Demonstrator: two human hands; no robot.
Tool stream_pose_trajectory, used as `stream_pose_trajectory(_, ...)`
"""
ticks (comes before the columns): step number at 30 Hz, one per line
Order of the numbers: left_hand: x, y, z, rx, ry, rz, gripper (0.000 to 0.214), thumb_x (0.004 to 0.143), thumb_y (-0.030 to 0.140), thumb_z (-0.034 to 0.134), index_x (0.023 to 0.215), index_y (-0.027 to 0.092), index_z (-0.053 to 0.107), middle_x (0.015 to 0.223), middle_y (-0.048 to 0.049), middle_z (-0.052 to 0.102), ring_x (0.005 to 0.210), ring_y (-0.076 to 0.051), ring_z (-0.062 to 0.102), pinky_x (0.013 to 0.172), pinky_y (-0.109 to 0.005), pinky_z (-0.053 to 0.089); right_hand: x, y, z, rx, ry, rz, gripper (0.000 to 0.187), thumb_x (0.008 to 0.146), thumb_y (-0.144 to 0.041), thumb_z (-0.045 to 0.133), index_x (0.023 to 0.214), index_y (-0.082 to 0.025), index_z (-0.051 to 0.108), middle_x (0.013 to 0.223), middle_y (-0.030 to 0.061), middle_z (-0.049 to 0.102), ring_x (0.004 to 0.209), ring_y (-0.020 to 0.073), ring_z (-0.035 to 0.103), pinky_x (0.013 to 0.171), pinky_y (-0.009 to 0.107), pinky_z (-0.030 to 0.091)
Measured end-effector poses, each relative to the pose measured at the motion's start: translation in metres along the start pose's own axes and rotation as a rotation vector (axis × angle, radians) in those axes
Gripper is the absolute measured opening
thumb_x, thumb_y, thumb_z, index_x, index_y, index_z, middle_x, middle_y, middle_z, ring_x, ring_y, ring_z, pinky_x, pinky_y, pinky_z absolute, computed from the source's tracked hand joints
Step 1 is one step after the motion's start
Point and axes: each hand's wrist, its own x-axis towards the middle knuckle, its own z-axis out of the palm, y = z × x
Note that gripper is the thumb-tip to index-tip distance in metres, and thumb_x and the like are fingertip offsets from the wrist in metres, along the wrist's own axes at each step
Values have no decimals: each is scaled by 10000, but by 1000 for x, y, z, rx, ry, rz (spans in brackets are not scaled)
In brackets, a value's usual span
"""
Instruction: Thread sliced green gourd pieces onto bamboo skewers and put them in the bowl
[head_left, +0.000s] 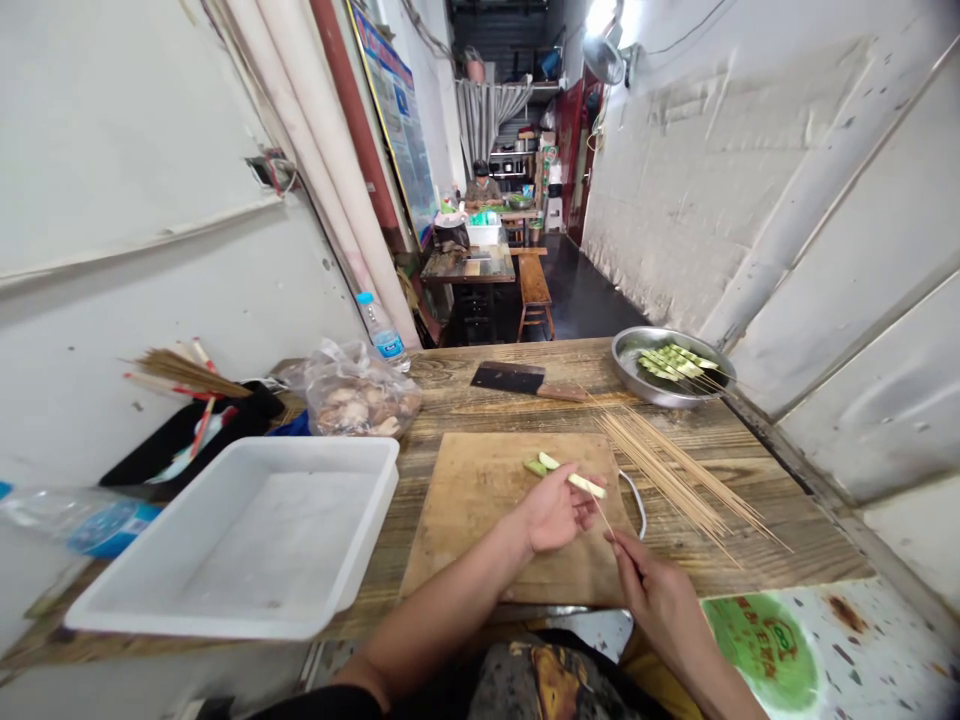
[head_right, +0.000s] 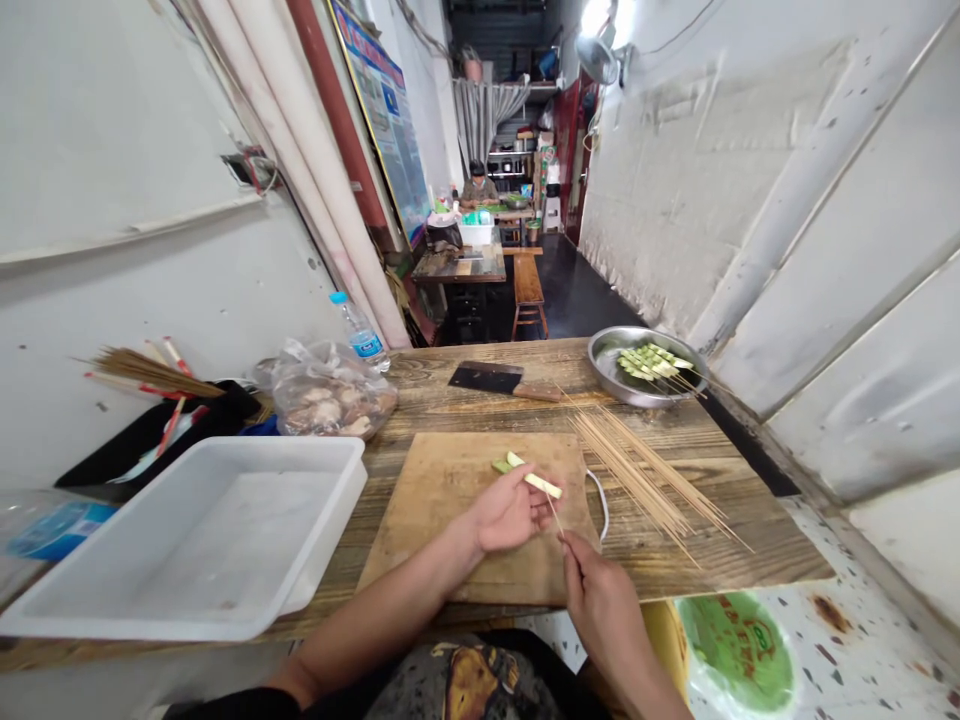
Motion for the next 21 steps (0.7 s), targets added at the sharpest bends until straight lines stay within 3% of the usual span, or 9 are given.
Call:
stream_pose_trajectory(3,1,-1,-8,41,-46,-55,314,836,328,502,900,44,617,850,-166,663,731,-175,634,668,-258,438,-3,10,-3,-75,-49,-8,385,911,-289,329,1044,-117,646,894,122,718,678,205,689,645,288,542)
stream_pose_trajectory(6,0,-4,-8,-64,-73,99,176,796,91,482,918,47,600,921,-174,660,899,-205,640,872,-312,429,-7,12,-4,-104,-86,-19,405,917,-287,308,1045,-96,642,868,129,719,684,216,691,668,311,548)
stream_pose_trajectory(9,-3,-6,-5,-135,-55,267,258,759,-21,453,961,65,588,964,-160,655,965,-216,630,952,-359,407,-11,8,-4,-84,-79,-29,390,921,-274,311,1062,-94,627,933,131,711,709,207,693,691,306,550)
stream_pose_trajectory(13,-8,-3,-1,-138,-55,295,167,848,109,475,963,62,586,1007,-174,642,973,-228,628,945,-361,426,-12,1,-6,-48,-35,-46,366,921,-257,325,1071,-103,622,945,123,710,715,193,694,673,275,553)
stream_pose_trajectory(16,-11,-2,2,-144,-72,290,227,892,211,443,925,46,594,1013,-184,639,971,-222,624,930,-334,437,-11,-3,-6,-36,-8,-52,361,921,-272,337,1045,-109,635,925,119,714,710,193,695,669,268,554)
stream_pose_trajectory(21,-15,-2,13,-146,-102,291,259,907,239,409,943,63,595,1010,-177,637,944,-221,628,895,-339,452,-9,-5,-5,-19,2,-46,367,922,-279,339,1049,-108,638,917,119,716,729,197,696,669,270,555)
